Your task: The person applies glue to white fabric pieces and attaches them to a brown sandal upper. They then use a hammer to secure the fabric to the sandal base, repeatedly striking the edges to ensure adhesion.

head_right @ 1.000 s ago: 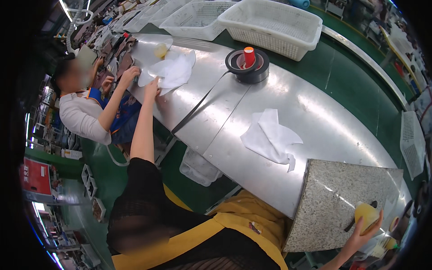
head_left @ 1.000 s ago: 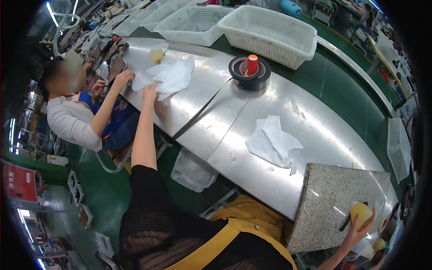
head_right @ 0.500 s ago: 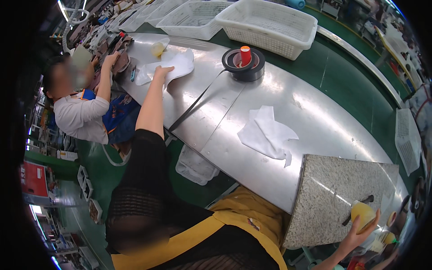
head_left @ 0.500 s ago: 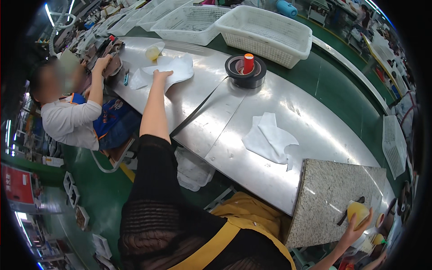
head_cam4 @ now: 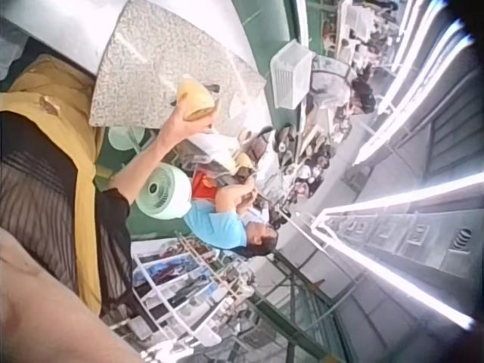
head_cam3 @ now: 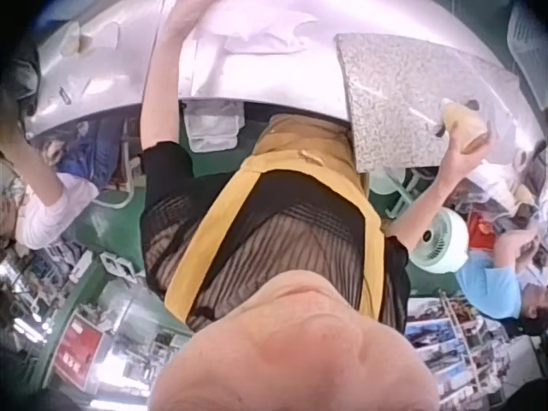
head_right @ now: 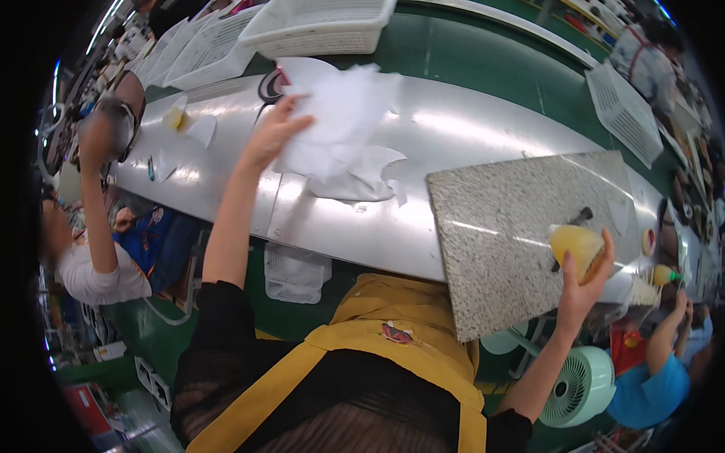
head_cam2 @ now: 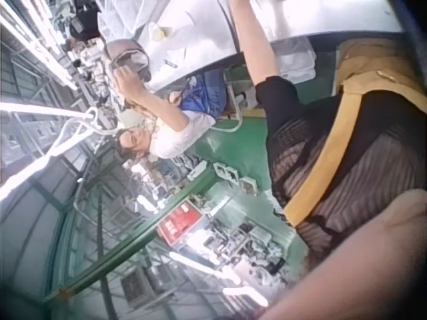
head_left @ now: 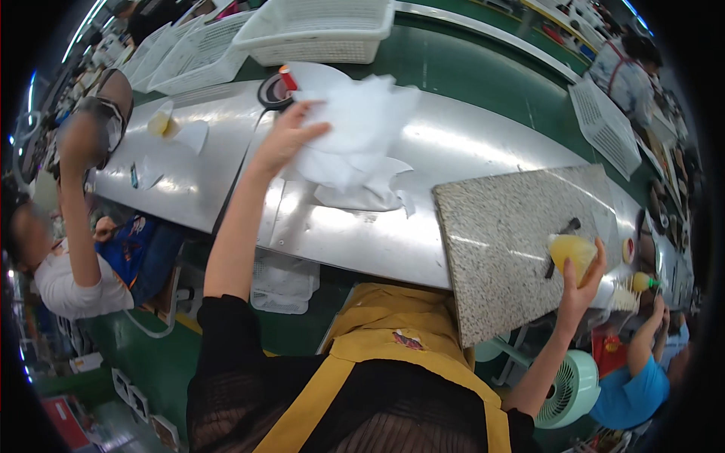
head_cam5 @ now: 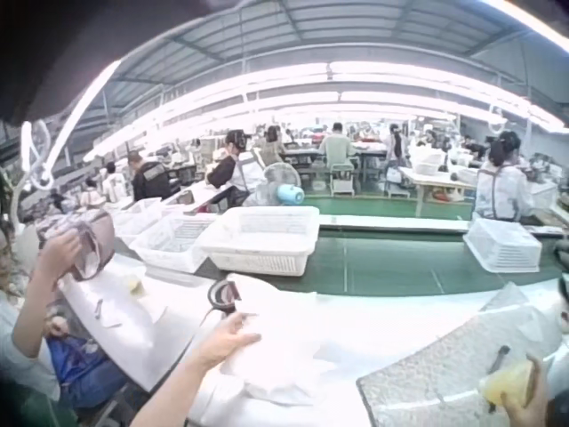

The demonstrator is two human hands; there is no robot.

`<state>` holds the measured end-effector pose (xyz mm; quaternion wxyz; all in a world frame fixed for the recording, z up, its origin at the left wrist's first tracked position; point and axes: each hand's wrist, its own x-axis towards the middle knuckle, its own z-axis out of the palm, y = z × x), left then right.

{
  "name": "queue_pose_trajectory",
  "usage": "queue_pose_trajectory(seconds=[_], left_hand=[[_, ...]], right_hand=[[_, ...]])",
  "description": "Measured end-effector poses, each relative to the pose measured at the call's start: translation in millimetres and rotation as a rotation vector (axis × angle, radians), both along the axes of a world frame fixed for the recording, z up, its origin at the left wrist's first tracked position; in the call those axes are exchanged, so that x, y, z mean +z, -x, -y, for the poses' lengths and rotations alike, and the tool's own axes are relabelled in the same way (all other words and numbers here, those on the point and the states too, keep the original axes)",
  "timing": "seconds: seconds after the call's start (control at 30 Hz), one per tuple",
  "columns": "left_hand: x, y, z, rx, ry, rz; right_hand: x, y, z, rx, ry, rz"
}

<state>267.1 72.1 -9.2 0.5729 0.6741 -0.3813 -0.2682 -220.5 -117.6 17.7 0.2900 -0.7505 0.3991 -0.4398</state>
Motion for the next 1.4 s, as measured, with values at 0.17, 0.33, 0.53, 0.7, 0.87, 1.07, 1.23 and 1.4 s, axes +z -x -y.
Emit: queue_pose_trajectory(seconds=[0.17,0.33,0.53,0.7,0.87,1.07,1.23,1.4], left_hand=[[-58.4,62.3,71.2,-0.132,-0.476,0.493],[-67.4,94.0,69.6,0.23,-0.443,1.008],[-54.1,114.1,58.5,0.237,-0.652,1.009],[-59.1,100.2,57.6,0.219,-0.51,1.032],[-35.3,119.3,61.2,0.171,-0.214,0.638],[1.4,202.0,69.2,-0.189,-0.147,-0.135],[-20.9,198.4,73.2,-0.193,-0.224,-0.196],[-39.8,223.0,70.7,-0.247,-0.254,-0.277]], right_hand=[[3.1,23.3,-14.1,-0.02,-0.029,0.02],[-14.1,48.5,-14.2,-0.046,-0.094,0.073],[-26.7,50.4,-9.1,0.031,-0.447,0.458],[-41.1,51.1,-5.7,0.273,-0.924,1.063],[-42.4,65.3,-9.9,0.23,-0.942,1.072],[-19.9,62.3,-27.0,0.238,-0.79,0.901],[-9.0,51.2,-28.7,0.295,-0.803,0.888],[-3.8,-25.4,-3.7,0.336,-1.014,1.092]])
